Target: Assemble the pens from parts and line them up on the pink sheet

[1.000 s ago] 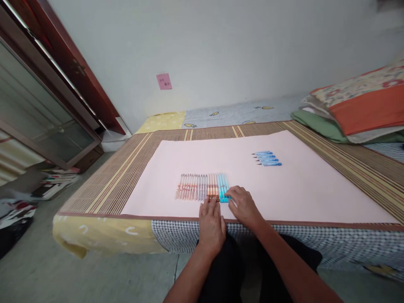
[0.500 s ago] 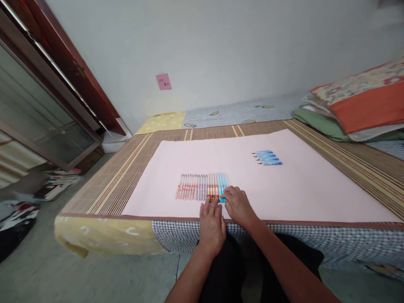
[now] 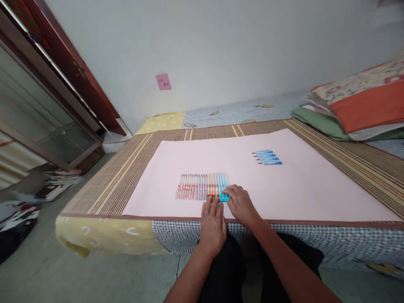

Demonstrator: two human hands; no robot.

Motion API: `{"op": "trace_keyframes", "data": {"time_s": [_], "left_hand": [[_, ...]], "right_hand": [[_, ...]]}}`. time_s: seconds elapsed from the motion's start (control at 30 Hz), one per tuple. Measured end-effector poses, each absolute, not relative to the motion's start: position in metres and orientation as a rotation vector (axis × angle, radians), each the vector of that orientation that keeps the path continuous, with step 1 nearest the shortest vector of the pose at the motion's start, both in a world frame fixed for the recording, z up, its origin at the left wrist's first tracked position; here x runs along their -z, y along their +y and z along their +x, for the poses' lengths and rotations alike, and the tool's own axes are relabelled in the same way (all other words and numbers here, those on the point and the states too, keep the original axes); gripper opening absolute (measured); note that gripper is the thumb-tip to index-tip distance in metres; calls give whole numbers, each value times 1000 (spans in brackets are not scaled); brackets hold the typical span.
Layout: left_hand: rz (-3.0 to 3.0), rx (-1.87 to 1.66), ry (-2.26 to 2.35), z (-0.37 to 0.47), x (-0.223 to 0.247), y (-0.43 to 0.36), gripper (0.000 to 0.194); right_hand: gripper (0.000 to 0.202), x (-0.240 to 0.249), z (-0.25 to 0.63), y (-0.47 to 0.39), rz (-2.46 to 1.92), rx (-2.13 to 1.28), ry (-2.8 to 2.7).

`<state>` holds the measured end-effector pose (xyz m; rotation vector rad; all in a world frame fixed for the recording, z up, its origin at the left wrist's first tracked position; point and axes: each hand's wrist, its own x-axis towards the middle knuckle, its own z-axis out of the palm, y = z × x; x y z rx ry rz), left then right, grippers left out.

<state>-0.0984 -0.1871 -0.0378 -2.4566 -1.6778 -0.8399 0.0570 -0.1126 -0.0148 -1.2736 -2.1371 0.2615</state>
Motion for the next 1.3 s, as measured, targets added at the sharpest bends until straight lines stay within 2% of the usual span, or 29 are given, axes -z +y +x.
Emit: {"op": "trace_keyframes", "data": {"time_s": [0.33,0.63,0.93,1.3], "left_hand": [[-2515,832,-1632,-98,35,-187,53],[-2490,851,-1626,-99,36,-189,51],[-2612,751,-1597,-94,25,-189,46],[-2629,752,-1631,-94,26,-189,47]], "right_hand": [[32,31,86,-119,-1229,-344,-1980],[15,29,77,-120,-1178,-408,-2004],[35,26,67,-118,-1209,-315,-2076],[38,24,62,-118,-1271,-291,-2146]]}}
